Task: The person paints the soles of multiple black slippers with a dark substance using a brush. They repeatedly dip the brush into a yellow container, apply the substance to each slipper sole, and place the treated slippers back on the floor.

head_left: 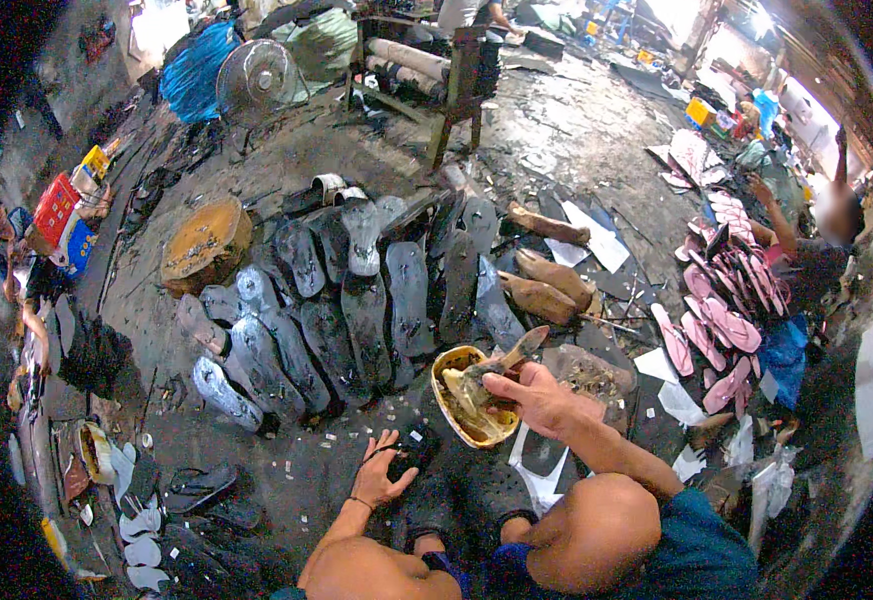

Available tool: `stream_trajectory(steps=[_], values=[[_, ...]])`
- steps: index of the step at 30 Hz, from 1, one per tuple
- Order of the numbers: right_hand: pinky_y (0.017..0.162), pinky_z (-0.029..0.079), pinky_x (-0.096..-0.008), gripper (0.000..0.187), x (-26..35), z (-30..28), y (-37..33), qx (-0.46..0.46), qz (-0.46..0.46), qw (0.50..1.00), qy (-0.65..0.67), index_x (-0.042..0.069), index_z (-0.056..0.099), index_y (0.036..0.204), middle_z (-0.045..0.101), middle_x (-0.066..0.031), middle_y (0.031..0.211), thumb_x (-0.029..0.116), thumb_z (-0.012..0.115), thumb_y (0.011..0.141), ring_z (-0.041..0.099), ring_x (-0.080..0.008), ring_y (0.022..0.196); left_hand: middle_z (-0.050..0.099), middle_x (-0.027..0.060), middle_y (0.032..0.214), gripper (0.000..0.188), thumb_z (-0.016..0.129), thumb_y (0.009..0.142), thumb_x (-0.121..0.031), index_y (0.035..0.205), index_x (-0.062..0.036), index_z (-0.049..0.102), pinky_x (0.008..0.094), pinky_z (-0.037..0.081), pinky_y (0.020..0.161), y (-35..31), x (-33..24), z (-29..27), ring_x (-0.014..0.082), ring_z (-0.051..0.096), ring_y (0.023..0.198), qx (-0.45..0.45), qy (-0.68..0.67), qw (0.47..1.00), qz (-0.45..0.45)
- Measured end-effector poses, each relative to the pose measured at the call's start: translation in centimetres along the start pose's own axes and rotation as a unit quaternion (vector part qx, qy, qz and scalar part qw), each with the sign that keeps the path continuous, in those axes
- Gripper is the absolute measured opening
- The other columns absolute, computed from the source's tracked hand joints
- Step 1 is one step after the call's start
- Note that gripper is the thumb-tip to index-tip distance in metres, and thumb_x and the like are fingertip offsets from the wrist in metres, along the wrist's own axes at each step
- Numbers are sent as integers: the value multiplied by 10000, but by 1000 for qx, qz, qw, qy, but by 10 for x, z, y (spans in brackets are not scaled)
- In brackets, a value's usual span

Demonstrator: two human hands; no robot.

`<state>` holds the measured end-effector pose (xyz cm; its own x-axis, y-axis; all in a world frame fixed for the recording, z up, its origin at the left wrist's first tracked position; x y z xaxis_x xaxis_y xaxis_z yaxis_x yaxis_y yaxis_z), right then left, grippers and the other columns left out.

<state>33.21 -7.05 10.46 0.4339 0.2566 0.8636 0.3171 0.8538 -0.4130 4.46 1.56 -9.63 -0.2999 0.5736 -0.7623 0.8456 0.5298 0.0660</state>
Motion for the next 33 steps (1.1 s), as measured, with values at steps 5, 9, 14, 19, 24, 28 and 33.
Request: stream_trajectory(steps=[5,9,14,19,24,28,33], values=[[836,552,-318,344,-6,15,22,15,-25,999,-35,37,658,1225,712,-42,1083,211,725,935,679,-150,928,276,108,1634,683,509,944,-603,1519,-245,425,520,97,1205,16,-16,3,303,192,1525,100,190,976,24],[874,535,-329,311,3,46,43,41,-176,958,-224,52,686,1182,728,-73,1077,178,746,904,678,-155,964,533,113,1464,502,377,1058,-313,1464,-36,475,350,355,1144,66,-13,-20,252,498,1351,-155,-579,755,-265],[814,557,-389,273,8,107,47,45,-474,810,-342,80,687,1134,726,-128,1021,53,672,862,708,-306,940,635,129,1293,457,347,1068,-283,1366,2,545,384,511,1011,68,-30,-63,240,646,1127,-178,-672,713,-97],[838,546,-383,285,4,91,52,41,-411,850,-326,118,716,1102,729,-111,1026,75,761,824,696,-290,983,643,129,1290,471,360,1072,-331,1378,-25,544,406,528,983,76,-87,-71,245,650,1115,-181,-609,745,-205],[792,544,-408,208,22,68,78,8,-269,912,-310,66,699,1087,715,-143,1016,96,704,881,694,-319,948,584,187,1358,578,333,1051,-426,1434,-15,470,464,495,1032,69,-85,-95,322,610,1192,-204,-582,758,-211],[804,538,-407,290,-26,83,16,128,-369,854,-343,89,702,1090,719,-99,1012,31,736,808,688,-290,924,516,216,1435,609,332,1047,-430,1472,-2,417,482,475,1062,84,-79,-76,345,581,1243,-114,-823,555,-31],[812,542,-405,202,2,90,74,-19,-382,845,-375,46,691,1072,718,-134,976,76,695,872,690,-333,910,617,157,1303,523,342,1031,-385,1361,-31,540,444,486,1022,41,-55,-52,299,609,1143,-267,-552,753,-240]])
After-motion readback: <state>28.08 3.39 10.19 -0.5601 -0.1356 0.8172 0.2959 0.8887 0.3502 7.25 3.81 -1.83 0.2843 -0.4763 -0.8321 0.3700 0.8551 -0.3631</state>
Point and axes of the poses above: each hand's wrist, its own y-axis towards the middle knuckle, its own z-axis out of the palm, x = y × z, the point moved 3 cm from there along y, towards the middle knuckle
